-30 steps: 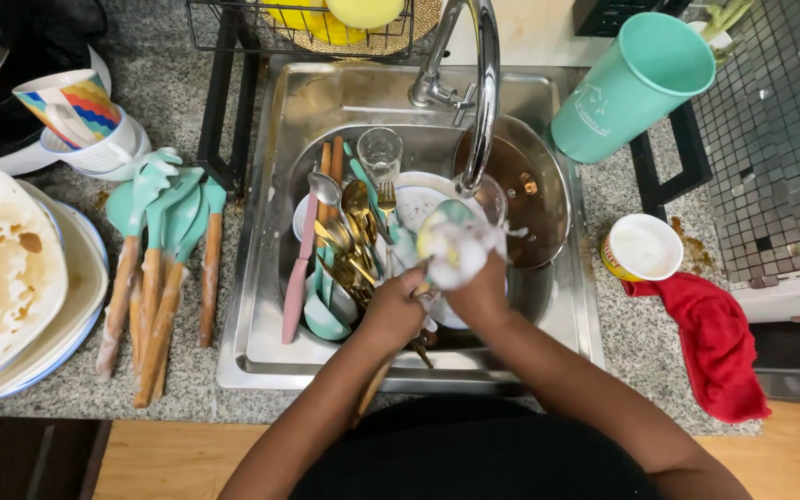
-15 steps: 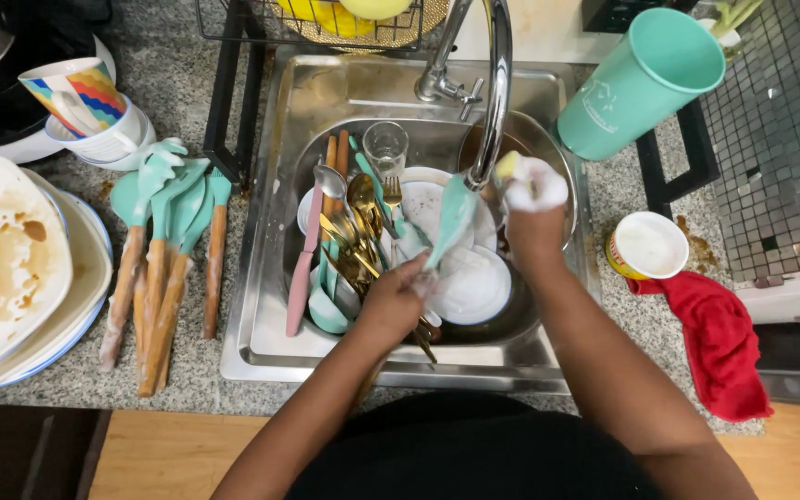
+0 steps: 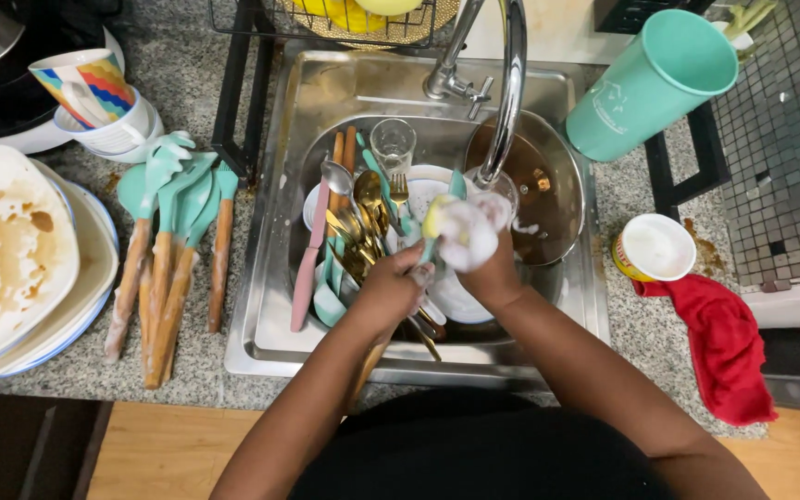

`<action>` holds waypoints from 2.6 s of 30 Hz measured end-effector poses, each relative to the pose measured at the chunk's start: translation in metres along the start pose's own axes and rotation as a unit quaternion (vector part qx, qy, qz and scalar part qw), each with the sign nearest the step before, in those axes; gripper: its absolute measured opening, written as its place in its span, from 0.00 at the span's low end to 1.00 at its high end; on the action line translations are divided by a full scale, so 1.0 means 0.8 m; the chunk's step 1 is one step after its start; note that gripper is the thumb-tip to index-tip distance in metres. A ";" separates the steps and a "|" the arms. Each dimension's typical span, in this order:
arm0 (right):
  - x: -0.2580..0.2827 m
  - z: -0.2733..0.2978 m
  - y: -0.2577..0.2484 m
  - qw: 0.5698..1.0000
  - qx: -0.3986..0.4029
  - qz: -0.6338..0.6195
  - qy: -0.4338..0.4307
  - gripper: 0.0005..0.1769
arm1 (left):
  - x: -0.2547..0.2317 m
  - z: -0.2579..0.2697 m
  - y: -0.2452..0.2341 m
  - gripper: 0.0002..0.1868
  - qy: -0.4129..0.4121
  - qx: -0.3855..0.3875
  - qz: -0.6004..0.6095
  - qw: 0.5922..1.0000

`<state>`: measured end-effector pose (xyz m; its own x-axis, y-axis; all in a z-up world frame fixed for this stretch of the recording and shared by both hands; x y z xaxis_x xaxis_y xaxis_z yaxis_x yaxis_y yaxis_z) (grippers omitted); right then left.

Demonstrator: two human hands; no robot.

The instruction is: Washing various kitchen utensils and dishes in a sink using a sponge and soap.

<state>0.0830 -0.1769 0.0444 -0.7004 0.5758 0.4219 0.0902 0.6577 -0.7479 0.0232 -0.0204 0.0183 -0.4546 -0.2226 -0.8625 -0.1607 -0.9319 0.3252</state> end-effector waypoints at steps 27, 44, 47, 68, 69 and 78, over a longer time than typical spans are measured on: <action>-0.123 0.009 0.023 0.826 0.016 -0.476 0.301 0.12 | 0.072 -0.015 -0.024 0.19 0.027 0.157 -0.010 0.987; -0.081 0.039 -0.005 0.560 0.045 -0.735 0.380 0.22 | 0.012 -0.006 -0.035 0.12 -0.005 0.005 0.094 0.996; -0.074 0.039 0.000 0.590 0.063 -0.704 0.391 0.29 | 0.023 -0.008 -0.034 0.12 -0.023 0.001 0.077 0.997; -0.061 0.001 0.022 0.951 0.017 -0.277 0.135 0.14 | 0.033 0.011 -0.009 0.24 0.100 -0.023 -0.265 0.959; -0.062 0.009 0.037 0.830 -0.065 -0.489 0.260 0.15 | 0.038 0.009 -0.009 0.24 0.122 -0.040 -0.270 0.954; -0.005 0.019 0.063 0.407 0.032 -0.769 0.491 0.15 | -0.018 0.025 -0.003 0.20 0.037 -0.076 -0.283 0.955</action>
<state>0.0796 -0.1532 -0.0028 0.7311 -0.5572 0.3938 0.0400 0.6111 0.7905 0.0126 -0.0088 0.0378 -0.2683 0.3159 -0.9101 -0.2308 -0.9383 -0.2576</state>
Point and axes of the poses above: each hand's wrist, its own z-axis away from the middle knuckle, its own y-axis out of the palm, x = y × z, the point moved 2 cm from there along -z, towards the middle knuckle, and after that the axes turned 12 degrees about x, right-handed, at the moved point
